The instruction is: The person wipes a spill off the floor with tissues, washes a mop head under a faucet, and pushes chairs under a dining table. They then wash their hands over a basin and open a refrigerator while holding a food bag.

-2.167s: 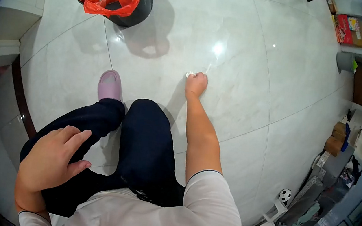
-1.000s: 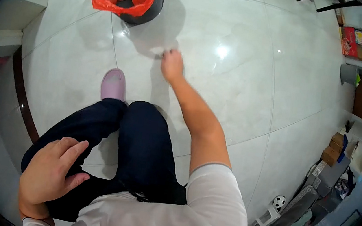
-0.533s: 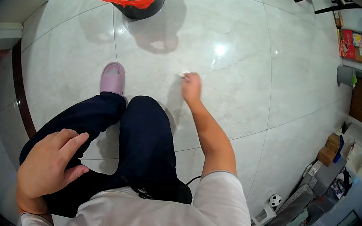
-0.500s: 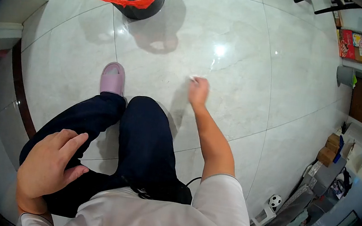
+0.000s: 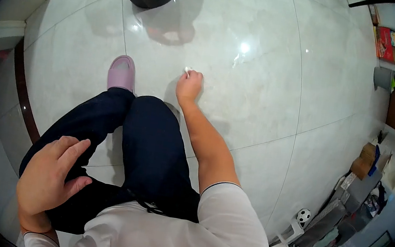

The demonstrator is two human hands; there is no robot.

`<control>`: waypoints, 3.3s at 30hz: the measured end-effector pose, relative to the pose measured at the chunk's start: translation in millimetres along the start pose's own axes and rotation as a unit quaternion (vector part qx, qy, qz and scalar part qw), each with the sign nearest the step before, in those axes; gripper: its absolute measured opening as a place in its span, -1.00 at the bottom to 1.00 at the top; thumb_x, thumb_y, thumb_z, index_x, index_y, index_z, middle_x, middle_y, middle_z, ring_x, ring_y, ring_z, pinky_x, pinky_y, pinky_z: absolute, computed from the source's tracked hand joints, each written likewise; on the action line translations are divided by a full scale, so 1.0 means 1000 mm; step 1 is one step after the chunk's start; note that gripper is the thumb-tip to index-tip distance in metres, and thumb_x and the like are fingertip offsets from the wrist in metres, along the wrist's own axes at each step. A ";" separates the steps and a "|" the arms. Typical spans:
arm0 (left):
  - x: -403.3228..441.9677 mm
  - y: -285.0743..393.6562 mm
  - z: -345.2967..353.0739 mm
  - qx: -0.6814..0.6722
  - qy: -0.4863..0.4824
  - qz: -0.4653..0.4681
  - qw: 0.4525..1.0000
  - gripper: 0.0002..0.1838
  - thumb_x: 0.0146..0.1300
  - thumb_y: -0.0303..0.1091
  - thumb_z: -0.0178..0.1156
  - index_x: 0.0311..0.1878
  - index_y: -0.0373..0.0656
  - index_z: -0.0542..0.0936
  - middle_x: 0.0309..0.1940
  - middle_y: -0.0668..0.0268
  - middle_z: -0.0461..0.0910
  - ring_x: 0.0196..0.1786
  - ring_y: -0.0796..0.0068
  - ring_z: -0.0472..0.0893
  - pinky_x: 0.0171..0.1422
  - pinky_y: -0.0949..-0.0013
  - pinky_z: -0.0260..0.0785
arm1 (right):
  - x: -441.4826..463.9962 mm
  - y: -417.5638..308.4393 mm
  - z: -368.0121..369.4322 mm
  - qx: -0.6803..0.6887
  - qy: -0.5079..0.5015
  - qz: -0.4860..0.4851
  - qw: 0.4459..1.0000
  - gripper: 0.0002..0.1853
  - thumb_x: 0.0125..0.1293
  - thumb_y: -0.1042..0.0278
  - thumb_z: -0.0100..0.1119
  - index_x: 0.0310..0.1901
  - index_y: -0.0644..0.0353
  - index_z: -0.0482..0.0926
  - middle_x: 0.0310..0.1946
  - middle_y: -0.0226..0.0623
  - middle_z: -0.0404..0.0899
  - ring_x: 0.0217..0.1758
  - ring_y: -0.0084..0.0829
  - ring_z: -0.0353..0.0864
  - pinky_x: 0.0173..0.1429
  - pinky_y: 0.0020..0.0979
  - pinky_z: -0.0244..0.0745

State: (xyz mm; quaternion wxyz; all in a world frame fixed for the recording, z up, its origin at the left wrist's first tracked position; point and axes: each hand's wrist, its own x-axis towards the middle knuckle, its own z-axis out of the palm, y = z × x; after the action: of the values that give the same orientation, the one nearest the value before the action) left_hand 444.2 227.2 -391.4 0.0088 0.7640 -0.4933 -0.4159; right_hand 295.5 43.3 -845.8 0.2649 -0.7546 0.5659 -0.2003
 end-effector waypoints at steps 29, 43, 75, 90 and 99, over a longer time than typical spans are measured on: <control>-0.008 -0.002 -0.011 0.006 -0.010 0.028 1.000 -0.23 -0.17 -0.27 0.54 0.20 -0.21 0.49 0.01 0.09 0.53 0.00 0.03 0.57 0.08 0.19 0.44 | -0.026 0.074 -0.079 -0.063 -0.039 -0.210 0.975 -0.82 0.17 0.56 0.14 -0.17 0.24 0.59 -0.20 -0.09 0.55 -0.14 -0.05 0.53 -0.04 -0.14 0.46; -0.005 0.002 -0.003 0.024 -0.001 0.033 0.999 -0.22 -0.17 -0.27 0.53 0.21 -0.20 0.47 -0.03 0.10 0.54 -0.04 0.05 0.58 0.04 0.21 0.45 | -0.002 0.001 0.003 0.059 -0.024 0.006 0.998 -0.89 0.20 0.48 0.19 -0.24 0.23 0.63 -0.32 -0.12 0.56 -0.21 -0.14 0.57 -0.08 -0.21 0.49; -0.010 -0.008 -0.008 0.006 0.009 0.044 0.999 -0.22 -0.13 -0.21 0.50 0.22 -0.21 0.46 -0.02 0.12 0.52 -0.05 0.10 0.57 0.01 0.21 0.45 | 0.017 -0.008 -0.009 0.050 -0.231 -0.149 0.960 -0.67 0.15 0.48 0.29 -0.01 0.26 0.54 -0.12 0.03 0.45 -0.17 0.01 0.58 -0.04 -0.15 0.55; -0.005 -0.006 -0.015 -0.004 0.009 0.044 0.999 -0.22 -0.10 -0.23 0.50 0.24 -0.22 0.45 0.00 0.09 0.51 -0.04 0.07 0.57 0.03 0.20 0.44 | 0.025 -0.028 0.007 -0.128 -0.267 -0.201 0.934 -0.86 0.15 0.49 0.07 -0.24 0.26 0.53 -0.19 0.05 0.50 -0.22 0.12 0.61 -0.09 0.00 0.56; -0.007 -0.004 -0.011 -0.012 0.006 0.040 0.999 -0.24 -0.08 -0.25 0.49 0.24 -0.22 0.44 -0.01 0.10 0.51 -0.07 0.07 0.56 0.01 0.19 0.44 | 0.040 -0.066 -0.008 0.245 -0.361 0.178 0.882 -0.89 0.16 0.42 0.22 -0.37 0.29 0.56 -0.56 -0.17 0.56 -0.53 -0.29 0.63 -0.34 -0.30 0.58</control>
State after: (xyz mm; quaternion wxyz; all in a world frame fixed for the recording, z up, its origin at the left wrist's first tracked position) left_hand 452.9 230.5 -381.9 0.0375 0.7462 -0.5181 -0.4163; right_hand 351.1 18.0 -798.3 0.6581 -0.5727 0.4887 0.0041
